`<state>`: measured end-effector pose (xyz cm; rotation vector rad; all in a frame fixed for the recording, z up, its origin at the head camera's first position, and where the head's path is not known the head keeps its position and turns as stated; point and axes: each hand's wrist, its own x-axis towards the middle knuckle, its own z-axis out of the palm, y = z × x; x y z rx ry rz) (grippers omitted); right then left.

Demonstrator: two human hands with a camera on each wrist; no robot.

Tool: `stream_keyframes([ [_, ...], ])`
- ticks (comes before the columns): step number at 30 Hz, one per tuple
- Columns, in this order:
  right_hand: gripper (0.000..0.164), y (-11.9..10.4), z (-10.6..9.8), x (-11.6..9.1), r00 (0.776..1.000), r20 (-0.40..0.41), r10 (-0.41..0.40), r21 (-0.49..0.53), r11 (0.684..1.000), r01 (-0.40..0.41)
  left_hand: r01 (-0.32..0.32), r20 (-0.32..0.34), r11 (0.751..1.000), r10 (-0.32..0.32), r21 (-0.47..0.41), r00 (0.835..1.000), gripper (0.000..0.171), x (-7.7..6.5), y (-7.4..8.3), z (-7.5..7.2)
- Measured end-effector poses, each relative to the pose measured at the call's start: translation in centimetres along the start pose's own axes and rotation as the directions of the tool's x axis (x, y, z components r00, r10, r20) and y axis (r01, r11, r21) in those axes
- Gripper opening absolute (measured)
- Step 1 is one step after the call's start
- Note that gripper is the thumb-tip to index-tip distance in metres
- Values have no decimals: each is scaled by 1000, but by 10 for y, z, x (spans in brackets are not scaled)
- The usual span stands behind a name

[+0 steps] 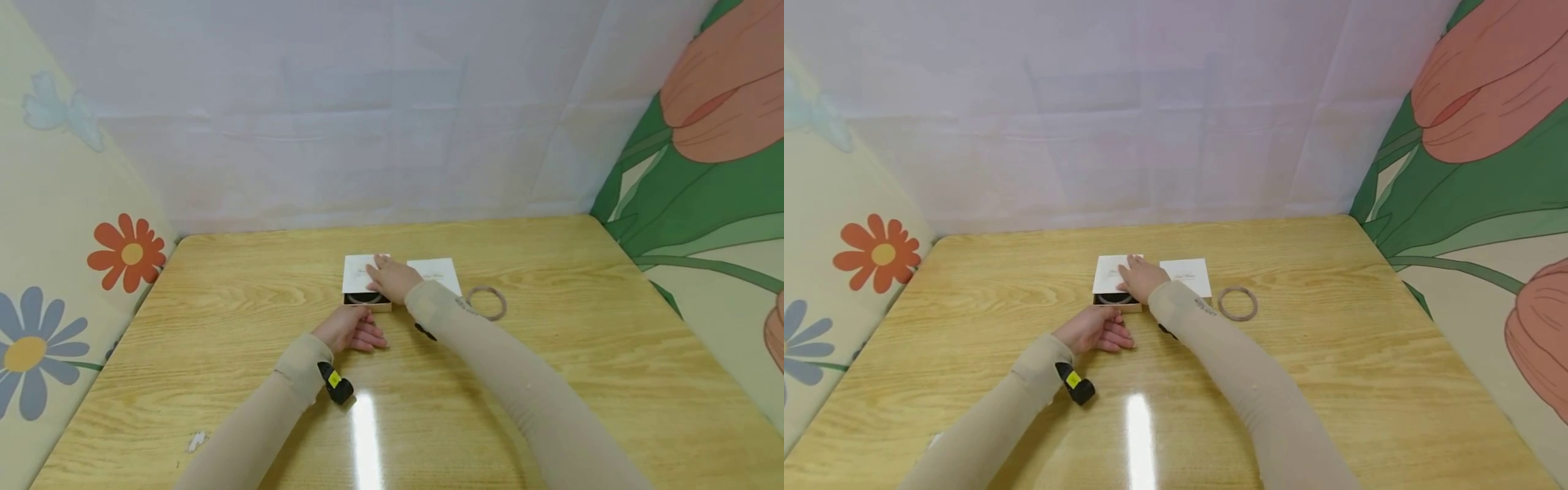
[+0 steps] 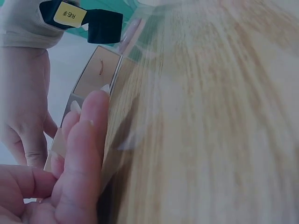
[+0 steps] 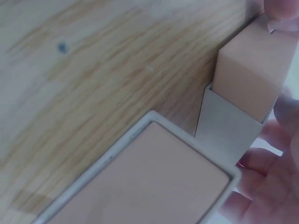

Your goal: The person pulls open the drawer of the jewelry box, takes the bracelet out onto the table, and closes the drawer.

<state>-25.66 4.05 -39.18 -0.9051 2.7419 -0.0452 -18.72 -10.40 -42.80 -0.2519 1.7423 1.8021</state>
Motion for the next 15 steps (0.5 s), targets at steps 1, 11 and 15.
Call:
stream_keyframes([
  [1,56,0,0,0,1000,0,1,-1,1000,-1,-1,1,1000,1,0,1000,26,0,0,0],
  [11,56,-2,-2,-2,1000,10,4,4,1000,-4,6,2,1000,-6,3,1000,25,-4,0,1],
  [15,56,-1,-3,-2,1000,10,4,2,1000,-4,6,4,1000,-6,7,1000,25,-5,0,1],
])
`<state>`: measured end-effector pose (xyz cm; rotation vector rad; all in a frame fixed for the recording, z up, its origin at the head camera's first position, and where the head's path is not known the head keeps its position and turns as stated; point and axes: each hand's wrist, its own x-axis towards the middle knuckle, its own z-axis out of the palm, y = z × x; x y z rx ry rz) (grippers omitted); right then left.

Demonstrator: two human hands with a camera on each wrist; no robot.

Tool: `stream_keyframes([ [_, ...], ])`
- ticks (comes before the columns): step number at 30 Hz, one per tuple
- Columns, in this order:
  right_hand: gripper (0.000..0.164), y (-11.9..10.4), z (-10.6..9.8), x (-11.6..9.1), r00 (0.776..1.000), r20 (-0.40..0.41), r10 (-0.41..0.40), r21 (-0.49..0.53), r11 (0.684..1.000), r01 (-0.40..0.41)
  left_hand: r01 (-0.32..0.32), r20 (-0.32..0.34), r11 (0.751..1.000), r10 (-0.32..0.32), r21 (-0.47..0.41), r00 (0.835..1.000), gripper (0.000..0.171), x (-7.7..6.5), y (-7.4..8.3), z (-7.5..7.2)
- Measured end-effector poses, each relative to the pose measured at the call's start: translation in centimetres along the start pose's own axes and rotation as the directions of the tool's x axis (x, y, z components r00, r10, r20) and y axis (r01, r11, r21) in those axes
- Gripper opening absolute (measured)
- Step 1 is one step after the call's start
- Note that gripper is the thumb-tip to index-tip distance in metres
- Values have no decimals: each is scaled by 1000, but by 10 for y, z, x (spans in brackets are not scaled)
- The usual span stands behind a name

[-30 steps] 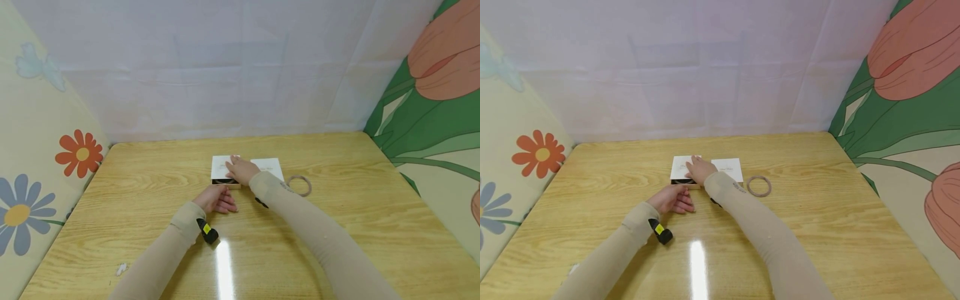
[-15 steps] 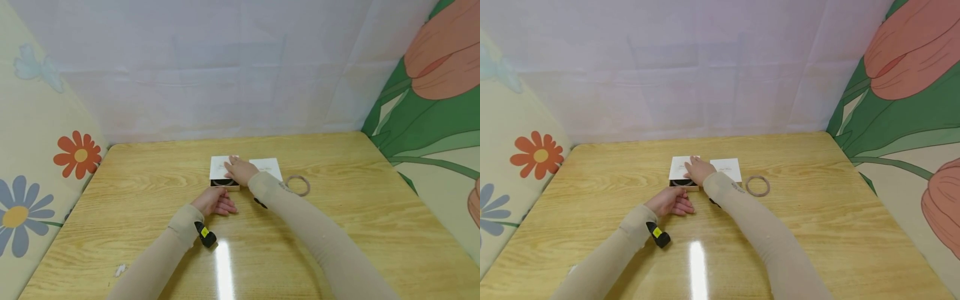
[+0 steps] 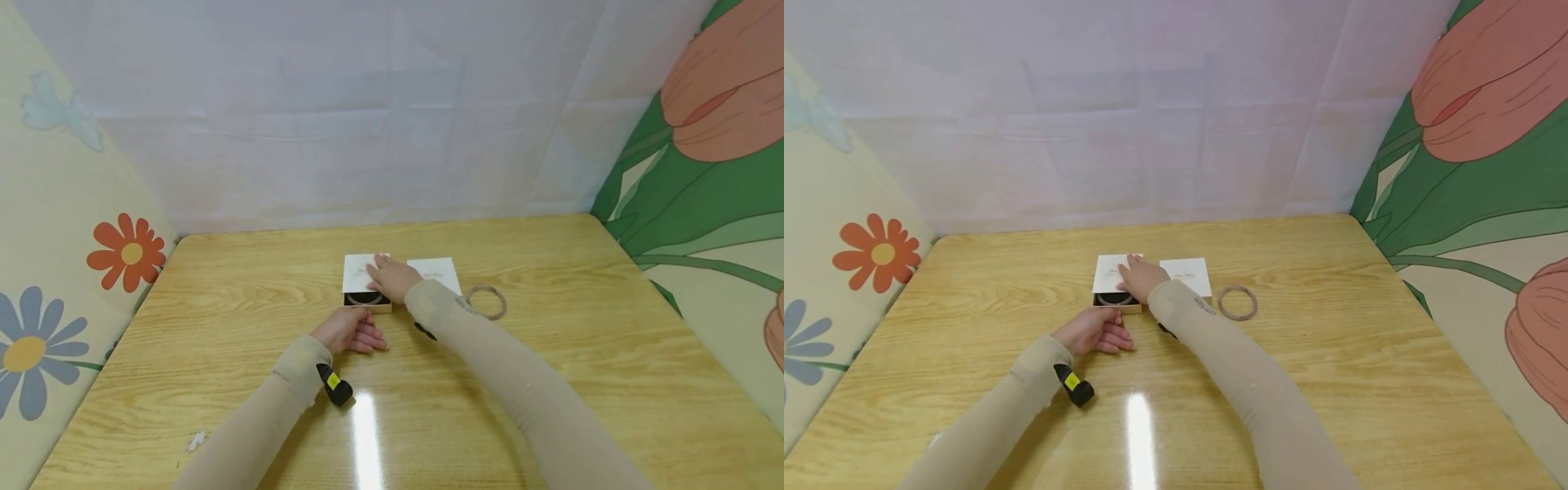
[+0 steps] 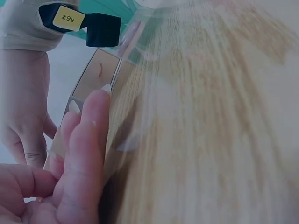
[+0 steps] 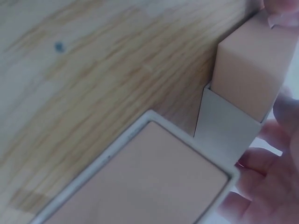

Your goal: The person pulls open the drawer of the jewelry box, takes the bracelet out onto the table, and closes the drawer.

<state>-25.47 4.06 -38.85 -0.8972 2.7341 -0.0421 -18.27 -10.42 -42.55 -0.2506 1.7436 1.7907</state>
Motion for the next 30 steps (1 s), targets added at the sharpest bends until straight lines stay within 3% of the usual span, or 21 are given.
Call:
stream_keyframes([
  [30,55,-1,-1,-2,1000,2,-7,0,1000,7,29,-1,1000,-29,9,1000,22,-3,-7,1],
])
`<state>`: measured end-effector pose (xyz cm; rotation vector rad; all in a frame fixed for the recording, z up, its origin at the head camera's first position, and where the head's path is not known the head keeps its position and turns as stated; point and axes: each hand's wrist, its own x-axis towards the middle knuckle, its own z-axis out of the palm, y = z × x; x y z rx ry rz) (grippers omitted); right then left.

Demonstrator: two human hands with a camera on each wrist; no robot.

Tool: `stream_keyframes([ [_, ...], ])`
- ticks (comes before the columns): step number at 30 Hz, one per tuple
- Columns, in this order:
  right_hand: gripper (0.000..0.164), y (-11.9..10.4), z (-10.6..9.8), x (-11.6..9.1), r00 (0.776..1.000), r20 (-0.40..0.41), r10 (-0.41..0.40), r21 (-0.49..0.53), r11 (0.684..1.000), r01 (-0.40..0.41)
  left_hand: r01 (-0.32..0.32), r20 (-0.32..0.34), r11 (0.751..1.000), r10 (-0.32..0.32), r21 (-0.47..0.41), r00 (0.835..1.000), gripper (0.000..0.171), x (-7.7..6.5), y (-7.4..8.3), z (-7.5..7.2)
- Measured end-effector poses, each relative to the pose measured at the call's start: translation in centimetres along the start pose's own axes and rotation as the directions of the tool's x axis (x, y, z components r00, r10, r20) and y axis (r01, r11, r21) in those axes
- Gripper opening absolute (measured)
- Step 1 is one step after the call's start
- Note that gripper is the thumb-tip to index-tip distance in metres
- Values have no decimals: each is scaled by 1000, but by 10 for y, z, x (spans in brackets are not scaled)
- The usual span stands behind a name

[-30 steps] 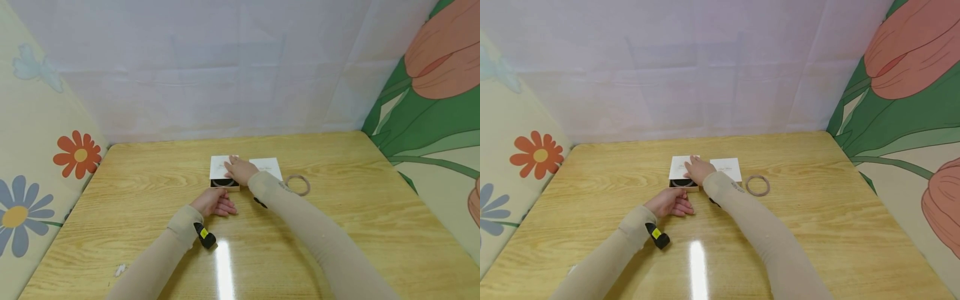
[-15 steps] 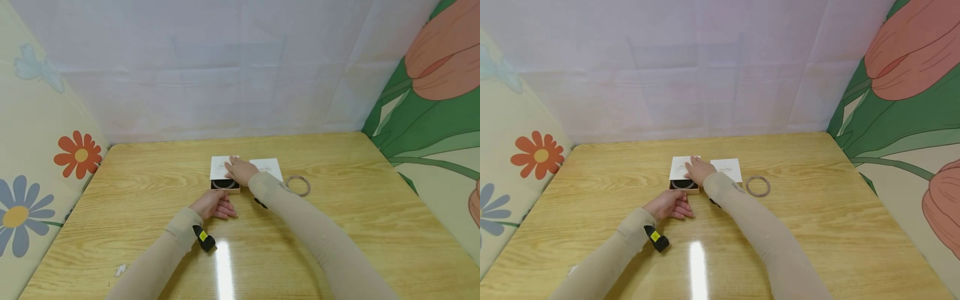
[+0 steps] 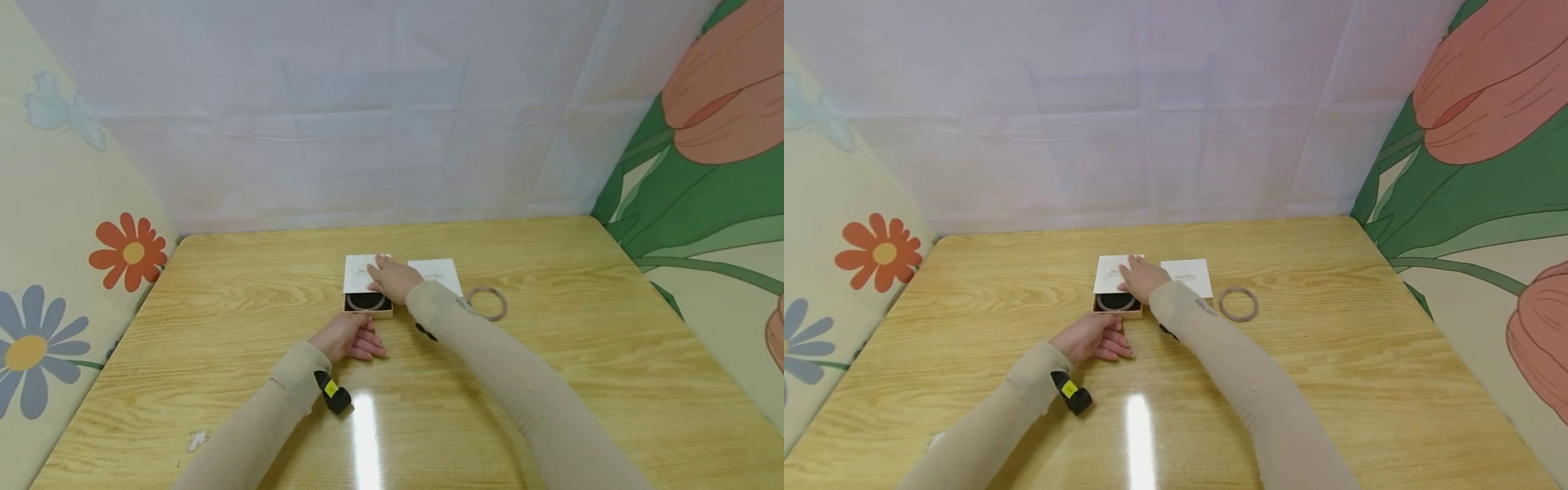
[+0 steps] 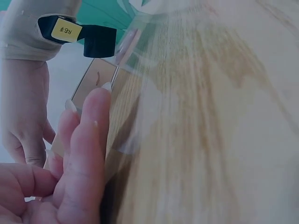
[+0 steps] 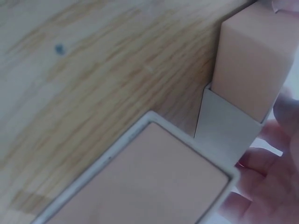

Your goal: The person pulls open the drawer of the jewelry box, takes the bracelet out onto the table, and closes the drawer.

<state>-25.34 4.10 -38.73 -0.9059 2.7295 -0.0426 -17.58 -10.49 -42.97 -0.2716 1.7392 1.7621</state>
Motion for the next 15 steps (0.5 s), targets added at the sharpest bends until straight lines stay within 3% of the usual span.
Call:
stream_keyframes([
  [15,55,1,2,2,1000,-27,-2,3,1000,2,-19,2,1000,19,-3,1000,22,-4,-4,3],
])
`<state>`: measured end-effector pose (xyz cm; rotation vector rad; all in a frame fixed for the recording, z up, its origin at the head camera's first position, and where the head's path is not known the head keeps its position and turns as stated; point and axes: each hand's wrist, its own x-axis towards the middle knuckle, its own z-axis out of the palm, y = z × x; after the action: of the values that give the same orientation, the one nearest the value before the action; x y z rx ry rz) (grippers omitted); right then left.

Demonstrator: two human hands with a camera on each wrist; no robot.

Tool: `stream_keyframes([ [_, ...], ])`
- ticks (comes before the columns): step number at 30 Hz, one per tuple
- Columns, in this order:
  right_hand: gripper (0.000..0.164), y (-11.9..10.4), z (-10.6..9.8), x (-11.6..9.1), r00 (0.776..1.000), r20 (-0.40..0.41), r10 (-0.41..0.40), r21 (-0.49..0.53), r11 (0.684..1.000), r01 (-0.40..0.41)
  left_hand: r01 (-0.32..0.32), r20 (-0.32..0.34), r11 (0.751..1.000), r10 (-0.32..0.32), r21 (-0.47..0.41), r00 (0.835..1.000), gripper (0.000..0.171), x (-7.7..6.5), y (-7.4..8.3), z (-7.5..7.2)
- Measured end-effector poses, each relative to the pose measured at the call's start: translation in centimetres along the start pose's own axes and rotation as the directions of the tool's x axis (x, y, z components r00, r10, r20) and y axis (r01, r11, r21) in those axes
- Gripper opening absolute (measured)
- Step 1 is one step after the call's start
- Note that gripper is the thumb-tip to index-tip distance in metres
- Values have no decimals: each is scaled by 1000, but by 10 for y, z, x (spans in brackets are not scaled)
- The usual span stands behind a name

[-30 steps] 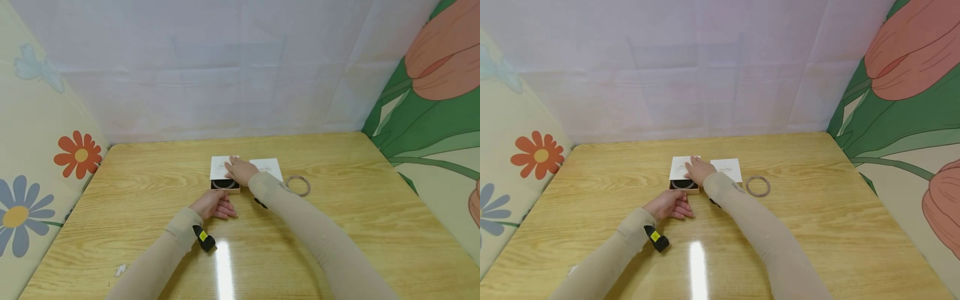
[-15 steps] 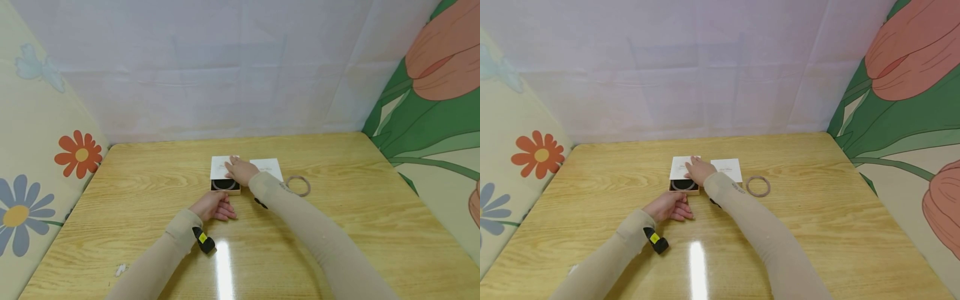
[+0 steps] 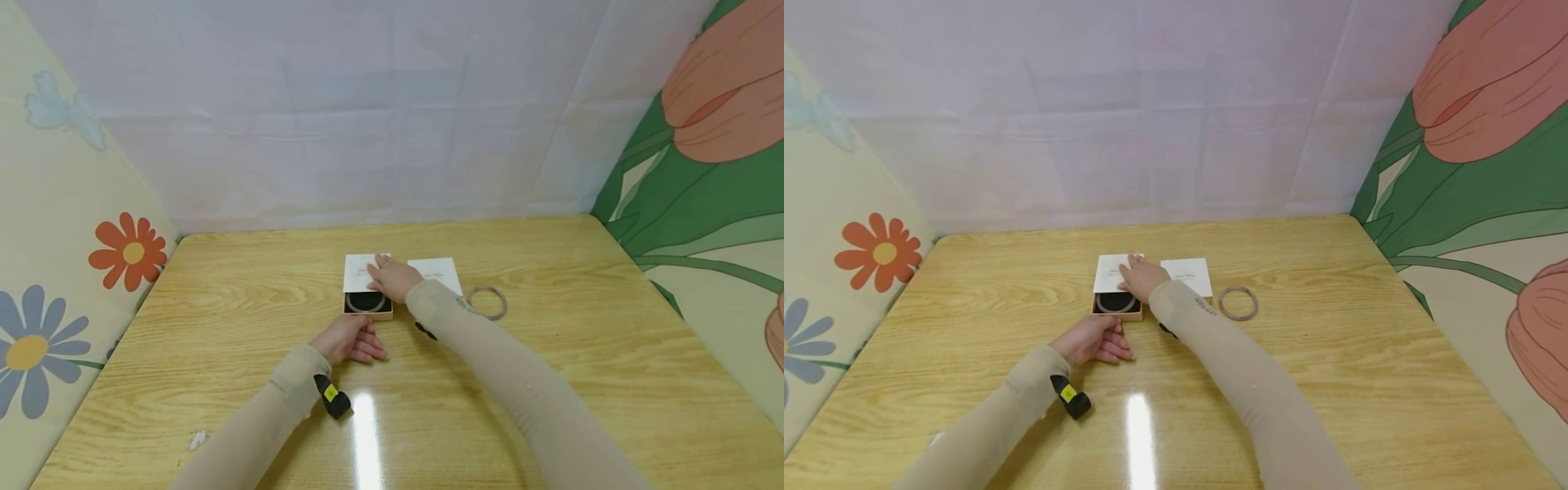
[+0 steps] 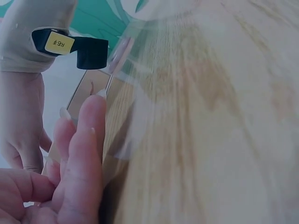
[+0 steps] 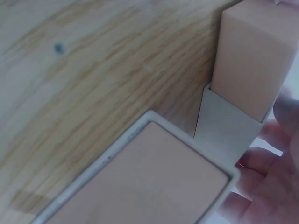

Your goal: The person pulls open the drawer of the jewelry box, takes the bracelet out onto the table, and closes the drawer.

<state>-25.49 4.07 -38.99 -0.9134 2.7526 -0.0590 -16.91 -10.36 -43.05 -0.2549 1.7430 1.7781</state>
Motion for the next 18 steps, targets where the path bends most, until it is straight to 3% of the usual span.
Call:
stream_keyframes([
  [18,56,0,0,0,1000,22,17,19,1000,-17,-5,6,1000,5,3,1000,23,-3,-5,3],
])
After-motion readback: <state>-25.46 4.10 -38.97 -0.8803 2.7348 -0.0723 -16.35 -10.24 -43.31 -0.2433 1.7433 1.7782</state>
